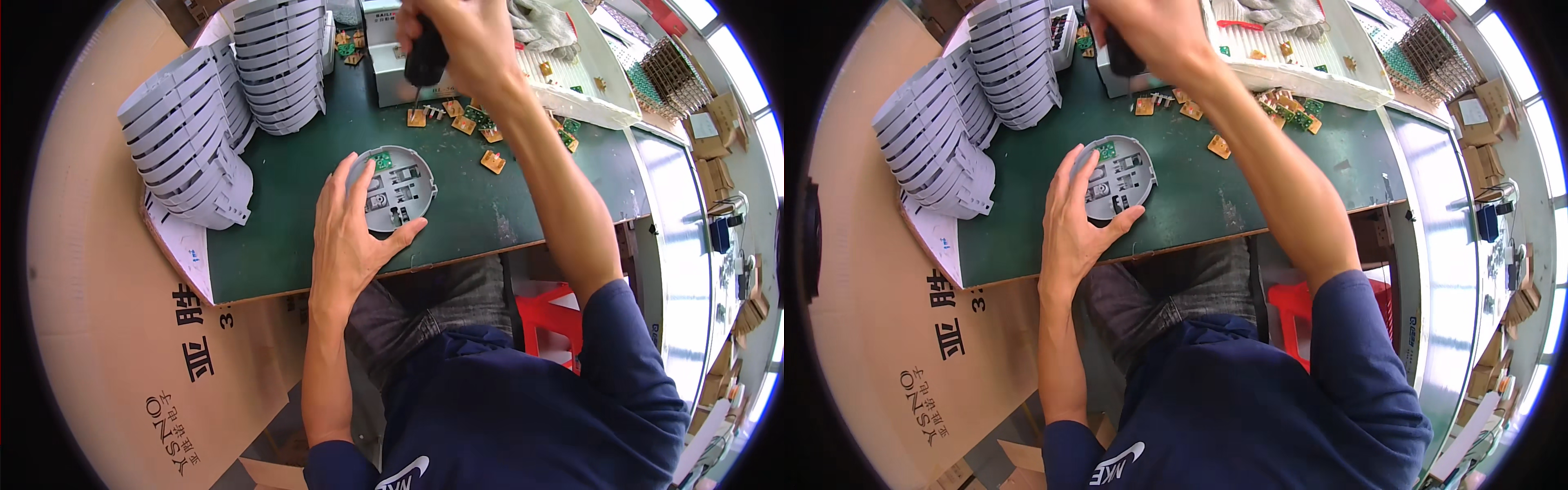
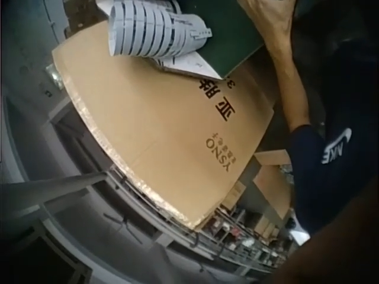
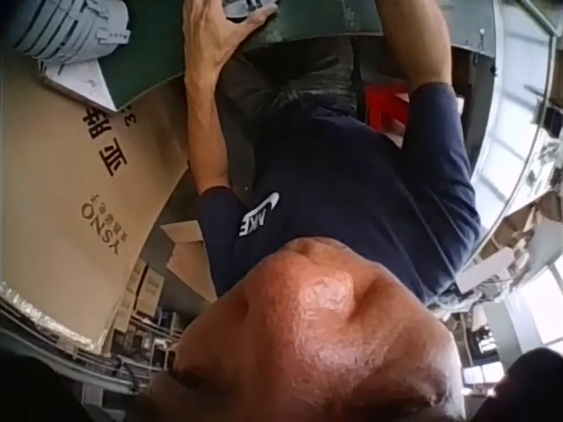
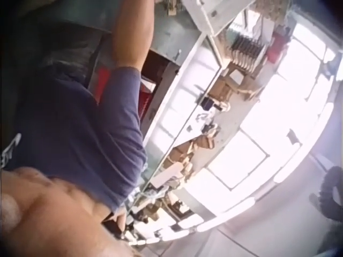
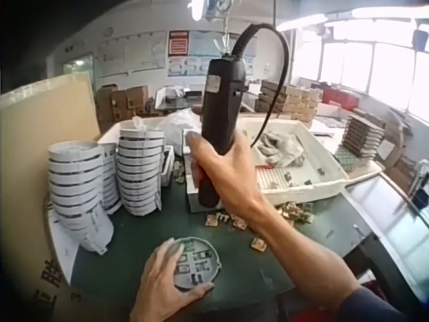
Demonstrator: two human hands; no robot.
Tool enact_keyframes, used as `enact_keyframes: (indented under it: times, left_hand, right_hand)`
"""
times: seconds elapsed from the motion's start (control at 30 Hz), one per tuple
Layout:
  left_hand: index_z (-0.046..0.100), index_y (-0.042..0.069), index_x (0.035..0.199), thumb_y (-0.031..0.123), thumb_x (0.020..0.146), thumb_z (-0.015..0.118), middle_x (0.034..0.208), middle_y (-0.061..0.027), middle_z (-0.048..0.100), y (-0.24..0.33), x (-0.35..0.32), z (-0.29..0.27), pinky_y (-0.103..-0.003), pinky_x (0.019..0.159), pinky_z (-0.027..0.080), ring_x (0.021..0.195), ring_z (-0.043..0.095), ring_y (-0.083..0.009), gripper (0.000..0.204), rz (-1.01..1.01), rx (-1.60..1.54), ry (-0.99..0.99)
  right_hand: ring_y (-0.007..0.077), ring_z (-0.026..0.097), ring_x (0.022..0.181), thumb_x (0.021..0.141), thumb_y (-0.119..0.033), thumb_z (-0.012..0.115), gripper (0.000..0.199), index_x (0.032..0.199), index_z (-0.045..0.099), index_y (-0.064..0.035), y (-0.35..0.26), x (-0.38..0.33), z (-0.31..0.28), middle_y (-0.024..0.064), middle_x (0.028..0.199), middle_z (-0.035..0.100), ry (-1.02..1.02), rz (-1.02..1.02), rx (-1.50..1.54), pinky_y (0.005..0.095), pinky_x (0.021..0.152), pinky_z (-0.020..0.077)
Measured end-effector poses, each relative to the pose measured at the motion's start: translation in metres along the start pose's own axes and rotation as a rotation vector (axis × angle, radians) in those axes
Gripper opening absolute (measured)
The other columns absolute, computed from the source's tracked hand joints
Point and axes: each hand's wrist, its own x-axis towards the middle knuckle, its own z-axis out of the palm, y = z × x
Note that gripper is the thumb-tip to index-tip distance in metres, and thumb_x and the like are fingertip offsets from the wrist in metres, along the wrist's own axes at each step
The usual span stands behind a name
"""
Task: Assemble circular LED circuit boards by placing small components and securing them with an electric screwdriver.
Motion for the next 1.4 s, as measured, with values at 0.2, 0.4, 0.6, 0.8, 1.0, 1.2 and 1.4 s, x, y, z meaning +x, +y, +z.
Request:
enact_keyframes:
  times: [0.2, 0.4, 0.6, 0.8, 1.0, 1.2, 1.4]
  left_hand:
    - [0.053, -0.004, 0.14, 0.054, 0.078, 0.085, 0.149, -0.0216, 0.047, -0.004, 0.0, 0.002, -0.049, 0.11, 0.043, 0.132, 0.05, -0.0404, 0.091, 0.063, 0.04, 0.034]
    - [0.053, -0.004, 0.141, 0.054, 0.078, 0.084, 0.148, -0.0219, 0.047, -0.003, -0.001, 0.004, -0.05, 0.11, 0.043, 0.133, 0.049, -0.0407, 0.091, 0.057, 0.037, 0.029]
    - [0.053, -0.003, 0.141, 0.054, 0.078, 0.084, 0.149, -0.0212, 0.046, -0.004, -0.002, 0.005, -0.05, 0.111, 0.043, 0.134, 0.048, -0.0408, 0.09, 0.039, 0.031, 0.024]
    - [0.052, -0.003, 0.141, 0.054, 0.078, 0.084, 0.148, -0.021, 0.046, -0.003, 0.0, 0.002, -0.05, 0.111, 0.043, 0.134, 0.048, -0.0406, 0.091, 0.04, 0.054, 0.023]
    - [0.051, 0.002, 0.145, 0.046, 0.077, 0.088, 0.152, -0.0192, 0.046, -0.004, -0.001, 0.004, -0.048, 0.113, 0.042, 0.136, 0.048, -0.0384, 0.089, 0.034, 0.042, 0.027]
    - [0.052, 0.001, 0.144, 0.046, 0.077, 0.088, 0.151, -0.0194, 0.047, -0.002, -0.002, 0.006, -0.047, 0.112, 0.043, 0.136, 0.049, -0.0384, 0.088, 0.018, 0.043, 0.046]
    - [0.054, 0.001, 0.143, 0.051, 0.075, 0.088, 0.151, -0.0204, 0.047, -0.003, 0.0, 0.002, -0.048, 0.112, 0.044, 0.136, 0.049, -0.0394, 0.09, 0.033, 0.048, 0.07]
  right_hand:
    - [0.0088, 0.055, 0.054, 0.097, -0.015, 0.069, 0.042, 0.131, 0.054, 0.0028, -0.012, -0.024, 0.032, 0.0007, 0.069, 0.058, -0.013, 0.265, 0.157, 0.0263, 0.05, 0.0451]
    - [0.0085, 0.056, 0.054, 0.096, -0.017, 0.071, 0.025, 0.103, 0.053, -0.0017, -0.006, -0.031, 0.037, 0.0011, 0.069, 0.06, -0.043, 0.316, 0.134, 0.0256, 0.049, 0.045]
    - [0.0089, 0.056, 0.054, 0.096, -0.018, 0.072, 0.026, 0.103, 0.053, -0.0025, 0.0, -0.033, 0.038, 0.0012, 0.07, 0.06, -0.041, 0.32, 0.13, 0.0257, 0.049, 0.0442]
    - [0.0091, 0.055, 0.053, 0.094, -0.023, 0.076, 0.031, 0.102, 0.053, -0.0033, -0.001, -0.032, 0.038, 0.0017, 0.071, 0.06, -0.123, 0.38, 0.157, 0.0258, 0.048, 0.0432]
    - [0.0086, 0.055, 0.052, 0.093, -0.025, 0.078, 0.033, 0.101, 0.053, -0.0037, 0.0, -0.032, 0.04, 0.0017, 0.07, 0.06, -0.171, 0.42, 0.149, 0.0254, 0.047, 0.0425]
    - [0.0089, 0.055, 0.053, 0.096, -0.022, 0.075, 0.029, 0.102, 0.053, -0.0037, 0.008, -0.033, 0.042, 0.0018, 0.07, 0.06, -0.161, 0.397, 0.161, 0.0259, 0.048, 0.0435]
    - [0.0103, 0.058, 0.056, 0.099, -0.024, 0.073, 0.027, 0.098, 0.055, -0.0042, 0.014, -0.015, 0.031, 0.0016, 0.069, 0.06, -0.14, 0.277, 0.114, 0.0262, 0.052, 0.0473]
